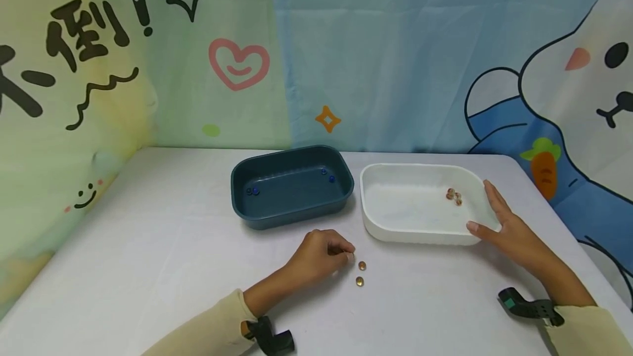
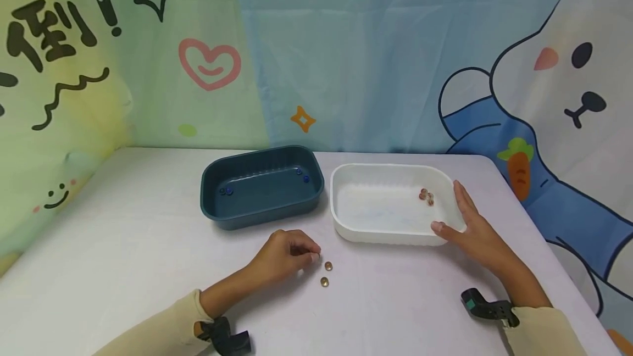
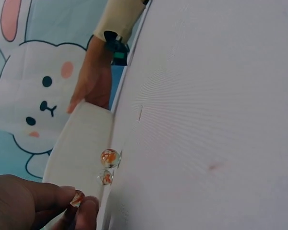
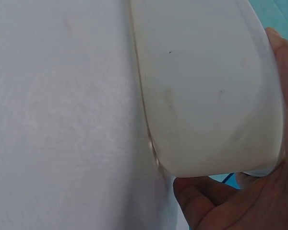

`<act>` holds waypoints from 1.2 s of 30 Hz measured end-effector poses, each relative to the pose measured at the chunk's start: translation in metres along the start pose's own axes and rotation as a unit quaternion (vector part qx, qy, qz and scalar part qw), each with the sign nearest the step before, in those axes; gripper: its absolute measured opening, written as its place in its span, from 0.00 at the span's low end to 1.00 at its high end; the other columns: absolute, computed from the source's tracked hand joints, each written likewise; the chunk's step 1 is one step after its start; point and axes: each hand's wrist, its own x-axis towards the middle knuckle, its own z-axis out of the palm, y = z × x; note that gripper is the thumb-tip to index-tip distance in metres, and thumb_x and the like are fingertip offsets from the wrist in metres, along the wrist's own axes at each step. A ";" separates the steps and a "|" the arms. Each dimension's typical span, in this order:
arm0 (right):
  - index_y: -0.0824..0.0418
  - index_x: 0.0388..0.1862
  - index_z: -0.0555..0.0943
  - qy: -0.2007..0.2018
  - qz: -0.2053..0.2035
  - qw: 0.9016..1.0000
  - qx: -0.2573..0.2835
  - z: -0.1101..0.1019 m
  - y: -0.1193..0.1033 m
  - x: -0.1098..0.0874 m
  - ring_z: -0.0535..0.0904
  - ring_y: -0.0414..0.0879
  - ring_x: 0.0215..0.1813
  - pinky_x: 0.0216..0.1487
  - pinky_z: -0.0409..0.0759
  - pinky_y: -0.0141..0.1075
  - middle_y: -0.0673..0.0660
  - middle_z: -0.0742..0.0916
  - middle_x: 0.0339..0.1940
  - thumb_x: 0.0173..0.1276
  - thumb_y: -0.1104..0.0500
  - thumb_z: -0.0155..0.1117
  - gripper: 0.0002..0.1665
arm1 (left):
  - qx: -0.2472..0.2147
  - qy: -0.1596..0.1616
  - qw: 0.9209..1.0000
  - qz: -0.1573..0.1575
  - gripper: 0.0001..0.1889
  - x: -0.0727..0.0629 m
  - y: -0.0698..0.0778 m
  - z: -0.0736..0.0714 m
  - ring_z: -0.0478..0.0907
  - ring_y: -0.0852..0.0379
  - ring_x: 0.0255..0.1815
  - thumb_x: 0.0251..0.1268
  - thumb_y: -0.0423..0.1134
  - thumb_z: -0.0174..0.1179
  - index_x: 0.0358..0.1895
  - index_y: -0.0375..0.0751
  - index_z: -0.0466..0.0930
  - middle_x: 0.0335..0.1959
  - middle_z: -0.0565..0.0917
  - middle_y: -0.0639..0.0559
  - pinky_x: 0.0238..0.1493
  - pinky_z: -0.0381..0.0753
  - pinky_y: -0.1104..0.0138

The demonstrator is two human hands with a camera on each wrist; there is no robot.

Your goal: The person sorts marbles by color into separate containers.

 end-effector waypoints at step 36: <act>0.44 0.77 0.26 -0.003 -0.003 1.000 0.006 -0.001 0.000 0.001 0.35 0.76 0.72 0.45 0.57 0.77 0.58 0.33 0.78 0.68 0.42 0.60 0.59 | -0.210 0.019 0.973 -0.089 0.06 0.024 0.024 0.007 0.85 0.56 0.36 0.62 0.30 0.66 0.41 0.33 0.87 0.34 0.87 0.47 0.43 0.81 0.68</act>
